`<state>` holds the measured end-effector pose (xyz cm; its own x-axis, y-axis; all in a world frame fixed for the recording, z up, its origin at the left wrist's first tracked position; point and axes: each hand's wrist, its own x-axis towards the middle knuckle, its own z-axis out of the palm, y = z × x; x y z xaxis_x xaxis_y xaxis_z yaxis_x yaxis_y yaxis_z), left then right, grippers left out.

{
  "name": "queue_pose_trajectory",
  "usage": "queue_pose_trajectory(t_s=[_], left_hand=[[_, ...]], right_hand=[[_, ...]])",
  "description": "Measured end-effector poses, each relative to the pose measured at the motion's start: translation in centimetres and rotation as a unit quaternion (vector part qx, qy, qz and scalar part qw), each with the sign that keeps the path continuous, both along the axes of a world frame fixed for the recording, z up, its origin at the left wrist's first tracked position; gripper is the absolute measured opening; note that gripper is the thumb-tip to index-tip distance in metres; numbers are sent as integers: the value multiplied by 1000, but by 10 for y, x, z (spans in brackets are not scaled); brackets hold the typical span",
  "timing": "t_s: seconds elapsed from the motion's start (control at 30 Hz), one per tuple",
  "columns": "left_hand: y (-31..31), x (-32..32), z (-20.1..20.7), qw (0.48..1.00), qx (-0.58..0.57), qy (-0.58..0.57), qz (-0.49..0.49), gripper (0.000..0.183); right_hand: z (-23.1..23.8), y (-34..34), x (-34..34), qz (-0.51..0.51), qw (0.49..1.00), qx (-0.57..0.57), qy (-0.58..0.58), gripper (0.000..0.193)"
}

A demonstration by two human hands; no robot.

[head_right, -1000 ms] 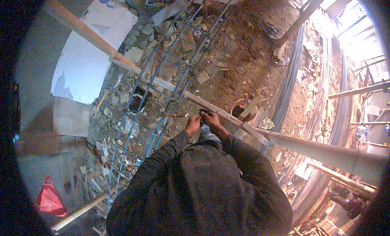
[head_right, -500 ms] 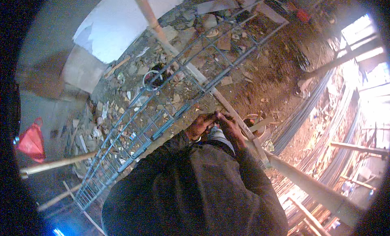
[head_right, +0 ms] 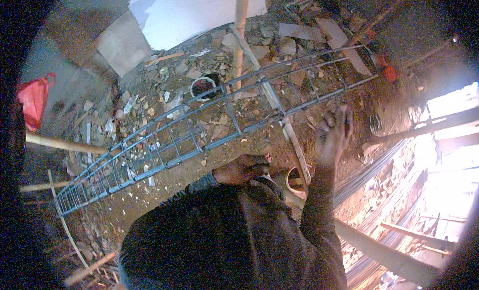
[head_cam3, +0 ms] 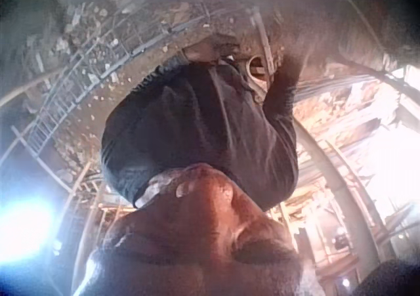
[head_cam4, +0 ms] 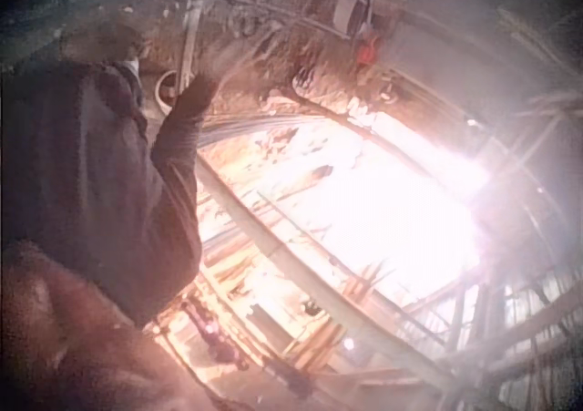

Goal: The person uses pliers to twist wire ties around the joints of a metal ladder frame, securing the rungs to the side rails. The person works along the length of the ladder, repeatedly bending and tightening wire at multiple connection points.

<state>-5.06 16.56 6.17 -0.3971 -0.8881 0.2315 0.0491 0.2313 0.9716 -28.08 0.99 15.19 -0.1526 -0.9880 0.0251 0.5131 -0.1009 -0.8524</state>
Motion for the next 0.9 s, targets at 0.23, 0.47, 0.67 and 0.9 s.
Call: queue_pose_trajectory(t_s=[0.23,0.47,0.67,0.9], left_hand=[[47,12,19,981,-104,-147,66,32],[61,43,36,966,206,156,22,23],[81,56,79,813,406,410,-79,19],[90,48,69,844,382,376,-27,22]], right_hand=[[62,-20,28,74,986,-143,-52,34],[98,-1,87,-98,985,-135,44,23],[111,-5,108,-89,974,-197,69,23],[89,-28,109,-87,956,-244,140,24]])
